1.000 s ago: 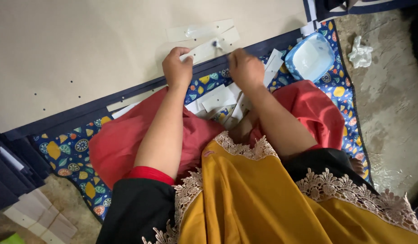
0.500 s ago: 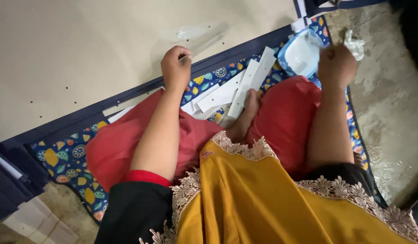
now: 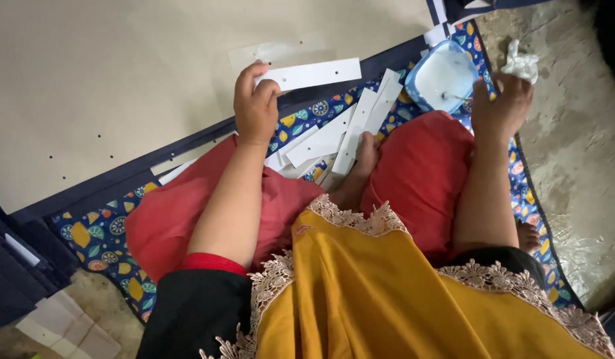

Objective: The person assembles paper bags by applying adhesive to white structural strips, pressing them onto blue paper sheets, and folding the sheets to form the bags.

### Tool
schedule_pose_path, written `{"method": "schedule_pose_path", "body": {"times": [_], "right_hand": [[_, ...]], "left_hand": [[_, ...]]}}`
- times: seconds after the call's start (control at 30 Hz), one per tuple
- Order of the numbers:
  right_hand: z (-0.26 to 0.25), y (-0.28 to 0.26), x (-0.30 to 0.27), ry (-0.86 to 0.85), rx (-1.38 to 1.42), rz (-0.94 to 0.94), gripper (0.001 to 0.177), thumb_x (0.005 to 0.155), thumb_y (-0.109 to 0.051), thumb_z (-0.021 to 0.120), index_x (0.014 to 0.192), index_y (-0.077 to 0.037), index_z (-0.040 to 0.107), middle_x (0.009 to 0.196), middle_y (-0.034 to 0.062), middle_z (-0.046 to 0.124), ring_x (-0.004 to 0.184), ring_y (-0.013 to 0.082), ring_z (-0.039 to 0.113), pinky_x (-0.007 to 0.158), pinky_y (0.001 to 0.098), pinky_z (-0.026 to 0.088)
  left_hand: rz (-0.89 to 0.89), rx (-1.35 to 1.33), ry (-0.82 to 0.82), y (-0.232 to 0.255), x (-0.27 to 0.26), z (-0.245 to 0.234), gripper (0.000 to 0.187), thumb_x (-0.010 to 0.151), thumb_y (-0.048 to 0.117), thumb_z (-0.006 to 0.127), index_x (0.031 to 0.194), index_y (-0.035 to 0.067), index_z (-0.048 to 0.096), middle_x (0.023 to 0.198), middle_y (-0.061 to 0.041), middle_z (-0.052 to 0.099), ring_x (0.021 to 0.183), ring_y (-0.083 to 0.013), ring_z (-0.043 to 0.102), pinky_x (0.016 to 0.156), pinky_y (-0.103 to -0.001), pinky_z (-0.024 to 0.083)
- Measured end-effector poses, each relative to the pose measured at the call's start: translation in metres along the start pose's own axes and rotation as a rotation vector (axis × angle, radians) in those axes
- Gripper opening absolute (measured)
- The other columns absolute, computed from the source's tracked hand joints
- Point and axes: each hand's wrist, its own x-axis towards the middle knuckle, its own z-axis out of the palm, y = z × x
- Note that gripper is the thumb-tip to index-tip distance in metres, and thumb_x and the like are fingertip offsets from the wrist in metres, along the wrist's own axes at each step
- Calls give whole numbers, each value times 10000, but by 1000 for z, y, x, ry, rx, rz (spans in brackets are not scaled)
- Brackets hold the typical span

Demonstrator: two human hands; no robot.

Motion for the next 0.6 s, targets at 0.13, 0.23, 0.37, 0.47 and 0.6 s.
{"method": "schedule_pose_path", "body": {"times": [0.13,0.23,0.37,0.47,0.6], "right_hand": [[-39,-114,37,-112,387,-216,243,945,103,852,1155,49,744,1175,205,688,1067,351,672,885,441,572],[-48,-183,54,-589,523,-353,553,949,-41,823,1446,22,589,1474,296,506,1373,466,461,1116,579,393],[-33,-219,64,-688,439,-531,674,872,-186,884,1467,-59,595,1434,208,548,1304,420,508,954,538,469],[-23,-226,61,-597,442,-583,547,867,-127,898,1363,-27,690,1289,189,647,1166,390,598,869,492,518],[0,-221,49,-372,349,-695,626,831,-207,951,1394,-100,697,1376,155,623,1208,409,543,896,568,487]], "left_hand": [[126,114,58,-2,0,6,252,1000,-61,644,777,43,588,1217,-143,578,1217,-373,625,1011,-467,595],[192,117,107,3,4,2,197,1002,-71,620,844,41,582,1257,-162,577,1232,-393,615,1050,-516,581],[181,90,168,5,6,-5,204,1044,-6,562,845,30,590,1294,-168,562,1244,-395,602,1071,-526,569],[163,90,162,7,8,-6,187,1025,-30,604,859,44,562,1296,-159,557,1245,-399,604,1066,-528,573],[137,98,131,6,8,-5,202,998,-64,662,872,56,560,1293,-153,553,1261,-386,595,1068,-508,576]]}}
